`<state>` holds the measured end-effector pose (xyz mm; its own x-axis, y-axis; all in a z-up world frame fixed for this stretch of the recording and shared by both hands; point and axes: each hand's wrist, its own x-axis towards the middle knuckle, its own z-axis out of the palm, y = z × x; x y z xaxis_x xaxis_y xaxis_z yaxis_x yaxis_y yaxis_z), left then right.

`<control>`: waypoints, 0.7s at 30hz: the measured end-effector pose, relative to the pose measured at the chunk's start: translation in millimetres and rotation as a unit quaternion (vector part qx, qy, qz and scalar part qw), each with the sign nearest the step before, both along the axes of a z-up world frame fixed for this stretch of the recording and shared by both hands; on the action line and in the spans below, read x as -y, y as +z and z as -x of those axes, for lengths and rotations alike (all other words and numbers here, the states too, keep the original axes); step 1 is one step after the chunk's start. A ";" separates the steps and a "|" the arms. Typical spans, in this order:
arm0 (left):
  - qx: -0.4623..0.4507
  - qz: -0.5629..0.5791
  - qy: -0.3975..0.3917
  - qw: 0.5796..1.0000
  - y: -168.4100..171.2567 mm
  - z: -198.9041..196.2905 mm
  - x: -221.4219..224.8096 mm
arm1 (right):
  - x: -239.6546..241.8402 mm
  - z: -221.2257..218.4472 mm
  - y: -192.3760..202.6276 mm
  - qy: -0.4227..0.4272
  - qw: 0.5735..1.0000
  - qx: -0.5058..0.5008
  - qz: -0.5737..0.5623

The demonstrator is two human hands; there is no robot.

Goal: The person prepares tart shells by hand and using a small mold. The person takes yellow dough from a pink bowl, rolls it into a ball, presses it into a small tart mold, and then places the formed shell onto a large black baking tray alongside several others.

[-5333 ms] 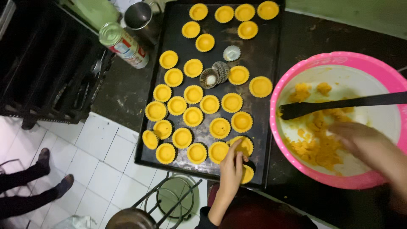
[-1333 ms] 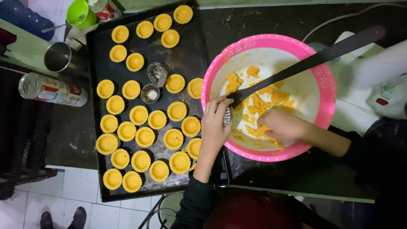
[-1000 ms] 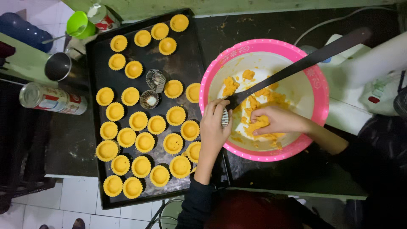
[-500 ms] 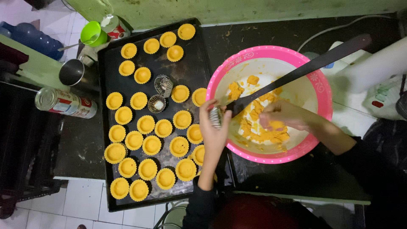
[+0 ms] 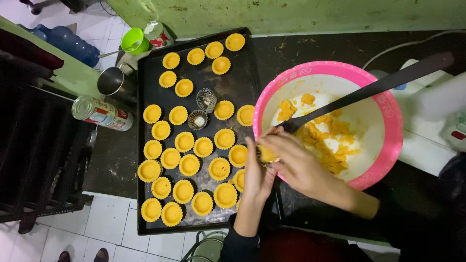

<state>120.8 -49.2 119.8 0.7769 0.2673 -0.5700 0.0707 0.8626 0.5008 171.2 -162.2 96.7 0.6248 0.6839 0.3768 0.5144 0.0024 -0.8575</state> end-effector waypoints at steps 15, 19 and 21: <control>0.063 -0.096 0.113 0.987 -70.5 20.0 -15.6 | 15.5 -128.9 -46.4 -0.073 0.973 -0.142 0.168; 0.088 -0.103 0.069 0.988 -76.2 18.6 -14.3 | -9.0 -173.6 -117.5 -0.041 0.921 0.056 0.383; 0.108 -0.085 0.055 0.989 -71.3 21.6 -16.6 | -19.9 -170.1 -124.1 -0.042 0.901 0.068 0.426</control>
<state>99.2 -32.6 48.4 0.8370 0.4338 -0.3335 -0.1429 0.7617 0.6320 341.3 -142.3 -27.3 0.6757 0.7135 -0.1855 0.5826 -0.6710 -0.4586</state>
